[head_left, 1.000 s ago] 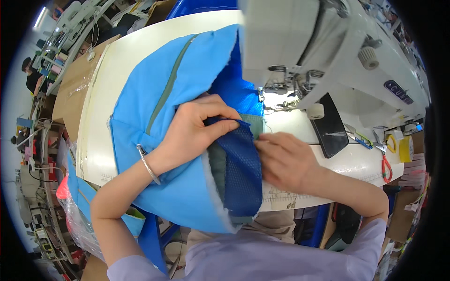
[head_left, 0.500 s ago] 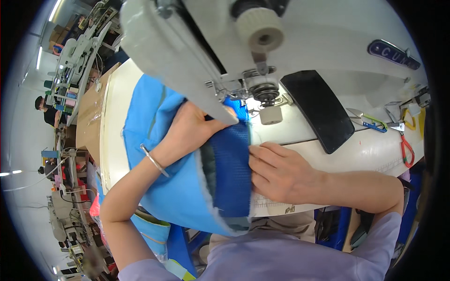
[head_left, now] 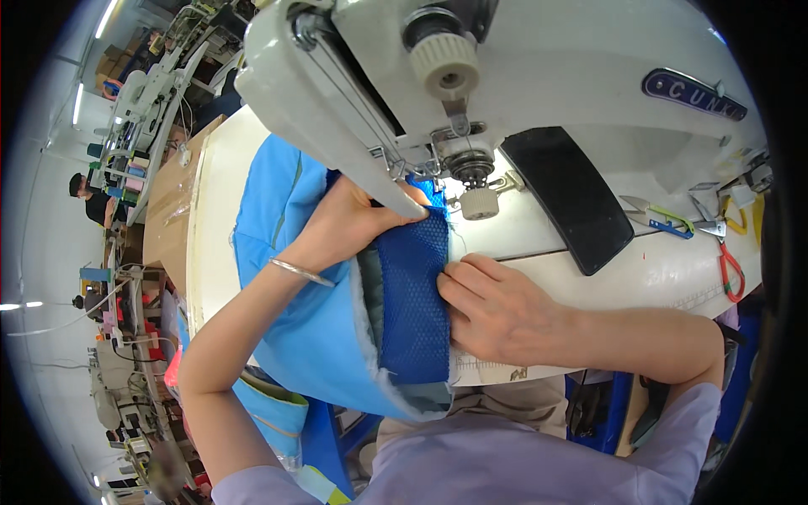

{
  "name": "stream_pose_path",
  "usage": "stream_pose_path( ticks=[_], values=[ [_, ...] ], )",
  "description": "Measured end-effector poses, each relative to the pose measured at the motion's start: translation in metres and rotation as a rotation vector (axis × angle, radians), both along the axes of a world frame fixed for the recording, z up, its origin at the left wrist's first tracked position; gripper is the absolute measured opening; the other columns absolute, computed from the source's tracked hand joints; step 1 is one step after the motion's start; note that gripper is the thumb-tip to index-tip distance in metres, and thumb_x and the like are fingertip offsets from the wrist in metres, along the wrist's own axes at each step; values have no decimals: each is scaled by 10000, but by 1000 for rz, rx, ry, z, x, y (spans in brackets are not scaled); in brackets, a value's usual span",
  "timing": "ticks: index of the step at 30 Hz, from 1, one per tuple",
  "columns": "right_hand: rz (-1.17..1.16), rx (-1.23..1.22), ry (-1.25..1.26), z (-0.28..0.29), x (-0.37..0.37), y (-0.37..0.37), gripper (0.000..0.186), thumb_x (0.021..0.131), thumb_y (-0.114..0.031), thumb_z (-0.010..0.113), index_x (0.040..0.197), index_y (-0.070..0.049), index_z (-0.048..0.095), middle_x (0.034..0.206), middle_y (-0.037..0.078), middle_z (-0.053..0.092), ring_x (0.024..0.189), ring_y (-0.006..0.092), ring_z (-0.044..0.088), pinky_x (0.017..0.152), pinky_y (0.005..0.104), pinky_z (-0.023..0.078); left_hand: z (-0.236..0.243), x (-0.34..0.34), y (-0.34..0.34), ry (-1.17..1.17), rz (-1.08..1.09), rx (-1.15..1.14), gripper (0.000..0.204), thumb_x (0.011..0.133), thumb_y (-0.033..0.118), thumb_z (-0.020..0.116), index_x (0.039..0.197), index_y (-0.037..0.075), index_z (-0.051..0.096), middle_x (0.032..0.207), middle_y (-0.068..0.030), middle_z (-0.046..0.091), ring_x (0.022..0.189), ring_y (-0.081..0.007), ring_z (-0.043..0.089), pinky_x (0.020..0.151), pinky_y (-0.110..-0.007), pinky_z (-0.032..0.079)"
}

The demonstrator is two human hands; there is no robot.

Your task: The person sews a blue and green fabric bag using an industrial sewing machine. They align the edges of the bag, guide the fabric under the needle, and sew along the seams. The person frequently adjusts the bag's position and flips it to sew different sections.

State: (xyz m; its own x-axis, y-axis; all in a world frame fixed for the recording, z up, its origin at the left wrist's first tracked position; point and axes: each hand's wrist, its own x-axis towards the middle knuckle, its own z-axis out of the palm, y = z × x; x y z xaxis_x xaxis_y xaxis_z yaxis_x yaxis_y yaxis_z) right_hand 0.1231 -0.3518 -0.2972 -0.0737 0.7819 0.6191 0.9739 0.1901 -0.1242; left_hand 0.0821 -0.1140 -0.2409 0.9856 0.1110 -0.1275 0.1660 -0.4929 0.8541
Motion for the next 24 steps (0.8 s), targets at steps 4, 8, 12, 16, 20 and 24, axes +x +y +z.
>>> stream_pose_path(
  ticks=[4,8,12,16,20,24],
  values=[
    [8,-4,20,1,1,-1,163,682,-152,666,699,10,669,975,163,633,934,263,569,794,350,476,4,7,1,122,-39,149,187,848,111,820,1013,29,794,918,-61,763,871,-112,683,797,-285,543],
    [7,30,53,-5,1,0,160,682,-149,664,700,9,668,988,173,639,936,265,574,799,351,481,9,6,1,120,-70,305,254,880,156,810,1114,58,805,990,-95,780,885,-124,686,808,-274,540],
    [18,28,35,-1,1,0,158,681,-141,662,711,14,669,993,179,642,939,271,580,809,356,488,3,-1,-1,-71,-141,511,238,836,140,825,1057,53,811,970,-122,768,826,-203,686,773,-320,537],
    [16,54,84,-4,-2,3,166,680,-136,662,724,24,673,992,188,640,976,302,594,838,374,500,-11,-12,7,-491,-270,670,223,820,156,830,1023,67,813,947,-134,749,821,-278,668,770,-373,528],
    [17,78,120,-6,-3,4,172,682,-133,663,738,29,682,984,189,632,1015,334,602,868,390,509,-18,-11,10,-480,-274,528,161,834,132,819,983,72,810,1032,-102,771,940,-279,707,841,-383,549],
    [12,43,93,-5,-2,2,177,686,-133,665,750,31,690,981,184,628,1026,340,602,876,400,509,-10,-3,4,-220,-171,423,127,851,109,802,970,63,801,1055,-92,779,970,-268,725,868,-363,556]
  ],
)
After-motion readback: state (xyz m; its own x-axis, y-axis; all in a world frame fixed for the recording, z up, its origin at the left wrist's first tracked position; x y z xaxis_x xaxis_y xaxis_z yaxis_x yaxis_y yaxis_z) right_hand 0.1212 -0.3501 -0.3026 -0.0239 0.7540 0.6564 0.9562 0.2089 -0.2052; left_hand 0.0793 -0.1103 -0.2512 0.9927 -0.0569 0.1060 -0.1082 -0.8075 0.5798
